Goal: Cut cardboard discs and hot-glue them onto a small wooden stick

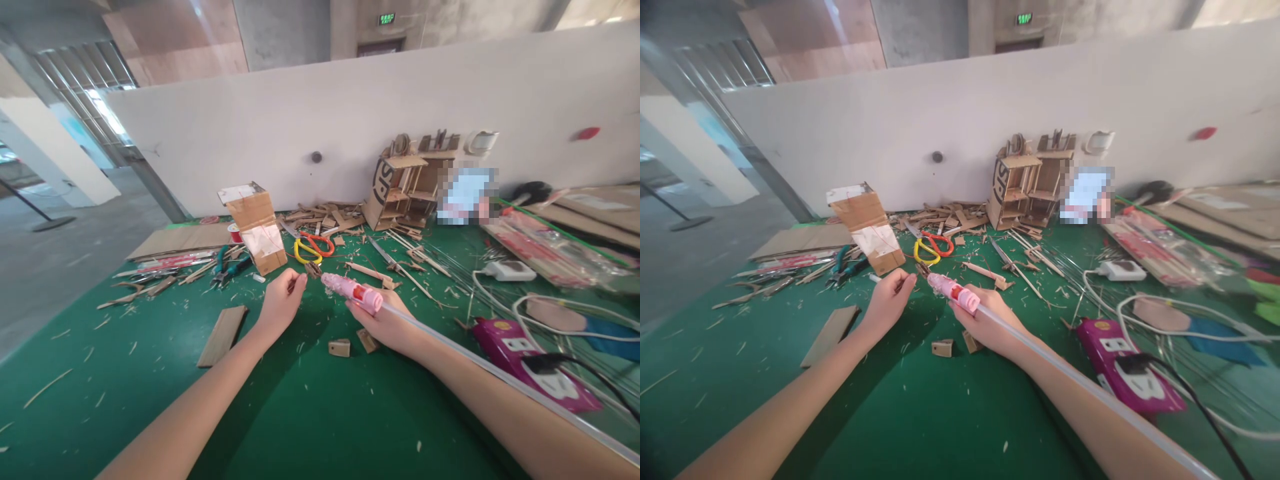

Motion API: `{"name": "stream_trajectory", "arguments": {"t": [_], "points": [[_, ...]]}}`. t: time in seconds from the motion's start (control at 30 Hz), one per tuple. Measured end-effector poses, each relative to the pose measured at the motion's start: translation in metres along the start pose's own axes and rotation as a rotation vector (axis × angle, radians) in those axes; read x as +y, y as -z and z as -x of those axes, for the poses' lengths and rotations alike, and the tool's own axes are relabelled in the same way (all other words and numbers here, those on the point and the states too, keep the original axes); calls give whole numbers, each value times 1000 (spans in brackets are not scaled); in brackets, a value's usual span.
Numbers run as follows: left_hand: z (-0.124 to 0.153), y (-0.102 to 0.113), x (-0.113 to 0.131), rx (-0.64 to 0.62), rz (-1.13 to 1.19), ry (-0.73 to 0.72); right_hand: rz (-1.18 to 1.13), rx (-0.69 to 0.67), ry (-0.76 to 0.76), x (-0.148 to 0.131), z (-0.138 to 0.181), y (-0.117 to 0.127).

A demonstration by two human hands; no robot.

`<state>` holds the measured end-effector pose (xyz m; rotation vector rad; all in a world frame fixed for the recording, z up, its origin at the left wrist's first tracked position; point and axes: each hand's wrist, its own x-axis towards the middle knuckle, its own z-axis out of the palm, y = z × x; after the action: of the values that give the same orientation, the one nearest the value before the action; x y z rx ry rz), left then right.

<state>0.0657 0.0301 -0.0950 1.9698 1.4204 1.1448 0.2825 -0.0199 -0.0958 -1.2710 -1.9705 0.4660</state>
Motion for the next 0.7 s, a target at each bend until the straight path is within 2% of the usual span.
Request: {"name": "stream_trajectory", "arguments": {"t": [0.7], "points": [[1, -1, 3, 10, -38, -5, -31, -6, -35, -4, 1, 3]]}}
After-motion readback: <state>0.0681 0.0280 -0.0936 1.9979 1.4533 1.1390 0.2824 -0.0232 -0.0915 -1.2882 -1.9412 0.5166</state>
